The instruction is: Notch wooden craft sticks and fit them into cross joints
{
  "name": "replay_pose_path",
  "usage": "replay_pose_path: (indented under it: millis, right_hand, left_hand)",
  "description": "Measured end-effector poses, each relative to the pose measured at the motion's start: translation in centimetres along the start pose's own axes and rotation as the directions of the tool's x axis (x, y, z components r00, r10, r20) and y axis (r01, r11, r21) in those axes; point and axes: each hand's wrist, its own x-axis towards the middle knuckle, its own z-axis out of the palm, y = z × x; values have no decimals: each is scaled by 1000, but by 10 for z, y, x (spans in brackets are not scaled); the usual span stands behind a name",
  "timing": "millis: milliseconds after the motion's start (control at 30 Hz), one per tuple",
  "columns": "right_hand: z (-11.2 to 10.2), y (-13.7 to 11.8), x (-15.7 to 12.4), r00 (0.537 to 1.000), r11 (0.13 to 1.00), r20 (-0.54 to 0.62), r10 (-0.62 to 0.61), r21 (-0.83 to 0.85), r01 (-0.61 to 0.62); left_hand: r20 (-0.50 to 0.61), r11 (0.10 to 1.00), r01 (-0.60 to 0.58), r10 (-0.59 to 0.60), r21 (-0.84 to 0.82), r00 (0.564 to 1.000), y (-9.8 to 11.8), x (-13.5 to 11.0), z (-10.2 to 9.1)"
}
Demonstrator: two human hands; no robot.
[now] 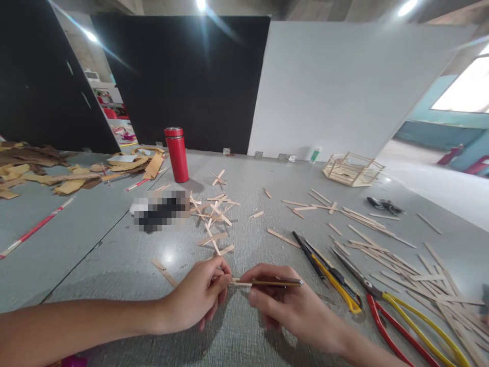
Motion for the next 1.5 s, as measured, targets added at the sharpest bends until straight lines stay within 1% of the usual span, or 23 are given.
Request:
replay_pose_path:
  millis: [100,167,233,367,433,500,533,567,600,633,700,767,800,833,867,900,1100,1267,1300,1333,1400,1467,1500]
  right_hand:
    - [-4,-6,-5,1000,997,10,20,72,-21]
    - [-4,-10,-8,1000,999,-16,22,47,-21]
    - [-2,-13,-8,998,999,-70,8,-43,-11]
    - [1,-14,-4,976,971,-205,-74,-237,24]
    - [-3,-15,-2,973,960,-216,-77,-279,14]
    - [-11,-17,-3,977,947,-199,-78,-320,11]
    - [-16,-18,-4,978,927,-182,-98,-375,23]
    - [-20,-20,-5,979,889,-156,-133,-454,49]
    - [-25,-22,-7,977,830,-113,-180,-551,90]
    - [-28,-23,-9,972,745,-53,-229,-652,140]
    - [-33,-23,-13,954,529,83,-288,-817,231]
    - [-33,-20,-16,943,309,186,-278,-911,271]
    - [-33,-18,-16,940,218,219,-260,-935,278]
    - [-33,-16,-17,940,148,241,-241,-948,281]
    - [-32,-14,-16,940,106,257,-223,-952,286]
    - [-32,-13,-16,941,89,267,-210,-953,290]
    - [-38,-11,-8,944,148,257,-206,-946,290]
    - [-37,-15,-8,937,102,290,-194,-944,314]
    - [-34,-17,-9,931,64,304,-201,-945,322]
    - [-30,-18,-11,920,1,326,-218,-943,334]
    - [-20,-22,-15,884,-186,385,-267,-920,344]
    - [-7,-24,-18,845,-386,444,-300,-866,318]
    - [-1,-24,-20,832,-454,463,-307,-839,300]
  left_hand:
    - [-1,1000,14,-14,14,1000,0,1,0]
    - [-6,1000,17,-17,22,1000,-1,1,1]
    - [-10,999,16,-16,28,1000,-2,2,1]
    - [-11,999,17,-16,35,1000,-2,1,0]
    - [-6,999,17,-17,37,1000,-2,1,0]
    - [-2,999,16,-16,42,1000,-1,1,-1]
    - [-3,999,16,-16,45,1000,0,1,-1]
    - [-4,999,17,-17,48,1000,1,1,-1]
    - [-4,998,18,-17,52,1000,2,1,-1]
    - [-3,998,19,-19,56,1000,3,1,-1]
    - [6,998,24,-25,64,1000,4,1,-1]
    - [18,997,30,-31,74,999,4,1,-1]
    - [24,996,32,-34,79,999,4,1,-1]
    - [29,996,35,-37,83,999,4,1,-1]
    - [33,996,36,-39,87,999,3,1,-1]
    - [36,995,38,-41,91,999,3,1,-1]
    - [37,994,33,-37,105,999,5,1,-1]
    - [32,994,20,-24,108,999,6,1,0]
    - [33,994,15,-19,110,999,6,1,-1]
    - [33,994,10,-14,113,999,5,0,-1]
    - [31,993,4,-8,116,999,5,0,-1]
    - [27,994,4,-7,112,1000,4,0,-1]
    - [26,994,5,-8,109,1000,5,0,-1]
